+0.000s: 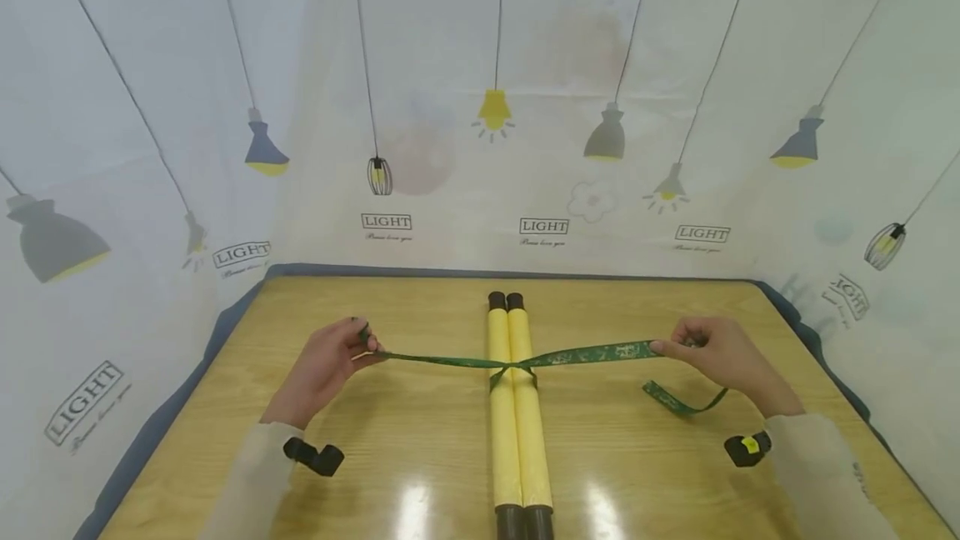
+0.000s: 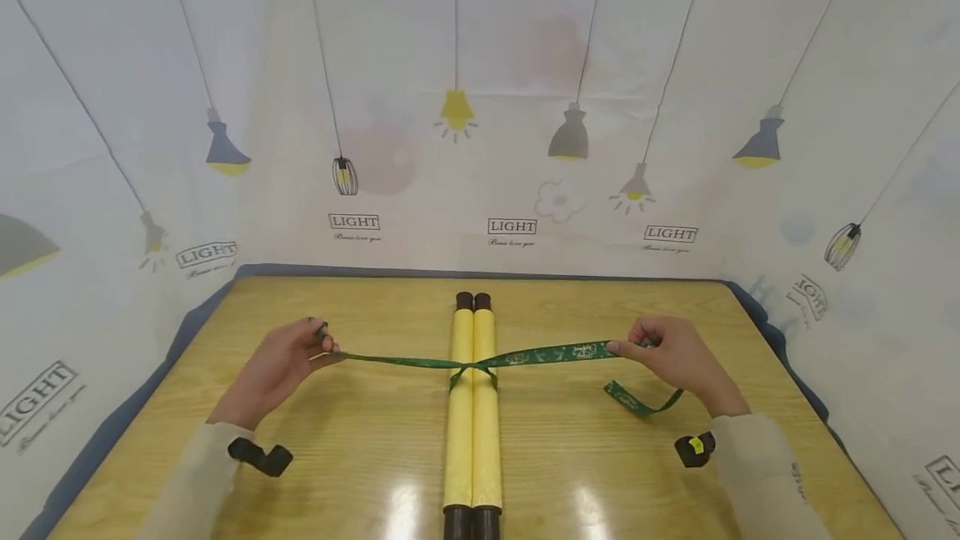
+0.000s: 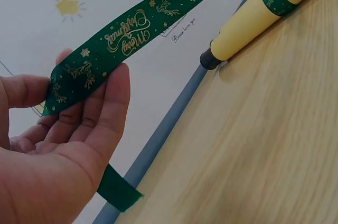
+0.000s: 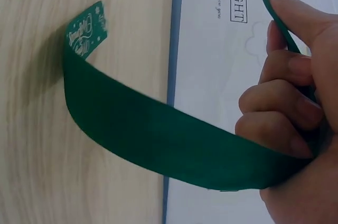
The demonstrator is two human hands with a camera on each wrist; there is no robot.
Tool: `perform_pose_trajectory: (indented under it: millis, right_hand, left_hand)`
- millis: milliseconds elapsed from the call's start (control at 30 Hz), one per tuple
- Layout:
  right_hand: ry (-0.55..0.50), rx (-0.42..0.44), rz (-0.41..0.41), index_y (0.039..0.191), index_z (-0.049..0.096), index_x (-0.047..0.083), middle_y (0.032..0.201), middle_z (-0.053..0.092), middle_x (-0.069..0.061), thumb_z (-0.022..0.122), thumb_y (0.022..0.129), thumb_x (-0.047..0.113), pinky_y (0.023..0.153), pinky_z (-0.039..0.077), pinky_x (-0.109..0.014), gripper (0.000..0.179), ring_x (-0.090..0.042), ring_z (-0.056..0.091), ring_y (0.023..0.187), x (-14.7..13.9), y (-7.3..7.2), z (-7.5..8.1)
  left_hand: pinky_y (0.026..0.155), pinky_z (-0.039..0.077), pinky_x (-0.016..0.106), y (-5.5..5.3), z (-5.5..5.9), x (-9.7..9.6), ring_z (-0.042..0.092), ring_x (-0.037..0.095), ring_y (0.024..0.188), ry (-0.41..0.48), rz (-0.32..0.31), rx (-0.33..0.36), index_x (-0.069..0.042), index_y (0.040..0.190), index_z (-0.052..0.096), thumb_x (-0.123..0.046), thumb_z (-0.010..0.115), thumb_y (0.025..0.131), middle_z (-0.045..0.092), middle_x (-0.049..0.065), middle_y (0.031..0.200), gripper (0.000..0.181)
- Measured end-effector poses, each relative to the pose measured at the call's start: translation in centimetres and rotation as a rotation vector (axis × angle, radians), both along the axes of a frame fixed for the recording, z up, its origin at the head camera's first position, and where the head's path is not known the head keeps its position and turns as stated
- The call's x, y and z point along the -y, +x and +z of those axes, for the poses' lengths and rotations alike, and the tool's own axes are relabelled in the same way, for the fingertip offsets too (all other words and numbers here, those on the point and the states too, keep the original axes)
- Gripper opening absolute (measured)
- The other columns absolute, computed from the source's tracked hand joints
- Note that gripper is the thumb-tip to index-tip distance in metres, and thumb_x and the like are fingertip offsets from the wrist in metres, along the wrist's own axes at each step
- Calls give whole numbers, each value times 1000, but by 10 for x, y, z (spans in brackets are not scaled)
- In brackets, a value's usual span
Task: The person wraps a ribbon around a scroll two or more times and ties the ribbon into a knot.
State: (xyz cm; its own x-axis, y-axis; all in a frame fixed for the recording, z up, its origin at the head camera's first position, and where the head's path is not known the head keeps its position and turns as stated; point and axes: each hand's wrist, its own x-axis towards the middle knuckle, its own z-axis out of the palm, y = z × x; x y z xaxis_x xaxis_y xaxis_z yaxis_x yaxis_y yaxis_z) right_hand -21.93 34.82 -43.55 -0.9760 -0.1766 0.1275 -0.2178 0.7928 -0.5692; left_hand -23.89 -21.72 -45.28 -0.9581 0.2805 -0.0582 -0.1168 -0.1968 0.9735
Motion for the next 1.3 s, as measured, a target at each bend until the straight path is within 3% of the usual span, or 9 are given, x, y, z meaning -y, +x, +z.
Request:
perform_pose_trajectory:
  millis: [167,500,733,867,1067,1200,1300]
  right_hand:
    - [1,41,-1,78,64,15,63,41,7,71,94,50,59,35,-28,39,-9,37,59,-7,-2,-8]
    - [8,118,-28,79,65,8,65,41,6,71,94,53,57,35,-27,47,-8,36,60,-24,-2,-28]
    - [21,115,-41,79,64,8,68,44,4,70,94,53,58,35,-29,47,-11,38,62,-25,-6,-35]
    - [16,144,-47,76,62,11,65,44,4,72,94,50,57,36,-28,43,-12,40,61,-26,-7,-42]
    - [52,120,-21,73,62,16,64,52,3,70,95,48,64,41,-30,40,-14,46,62,-32,-7,-51]
    - [52,158,-4,78,67,18,71,60,2,68,97,50,65,42,-29,37,-12,50,66,-42,-6,-52]
    - [59,187,-8,86,72,19,81,66,0,67,97,51,65,44,-28,35,-12,54,70,-52,-6,-47]
  left_hand:
    - [97,58,39,1,-9,14,66,13,86,-53,18,48,-11,96,59,-26,47,111,62,-2,88,24]
    - [98,58,40,7,-27,33,67,15,90,-98,-46,143,-3,106,60,-18,48,110,63,1,93,20]
    - [102,56,43,10,-32,39,67,16,93,-122,-70,148,2,115,56,-17,47,110,64,2,98,21]
    - [100,57,42,10,-35,39,67,16,92,-118,-54,180,4,118,53,-13,46,110,64,4,99,20]
    - [100,57,44,9,-40,39,66,16,92,-111,-61,202,4,119,53,-12,47,109,64,4,100,20]
    - [103,55,45,9,-40,44,67,18,97,-93,-86,204,3,116,55,-13,45,110,64,5,102,19]
    - [105,54,45,10,-38,49,69,20,100,-36,-54,225,-1,114,57,-14,46,110,66,5,104,18]
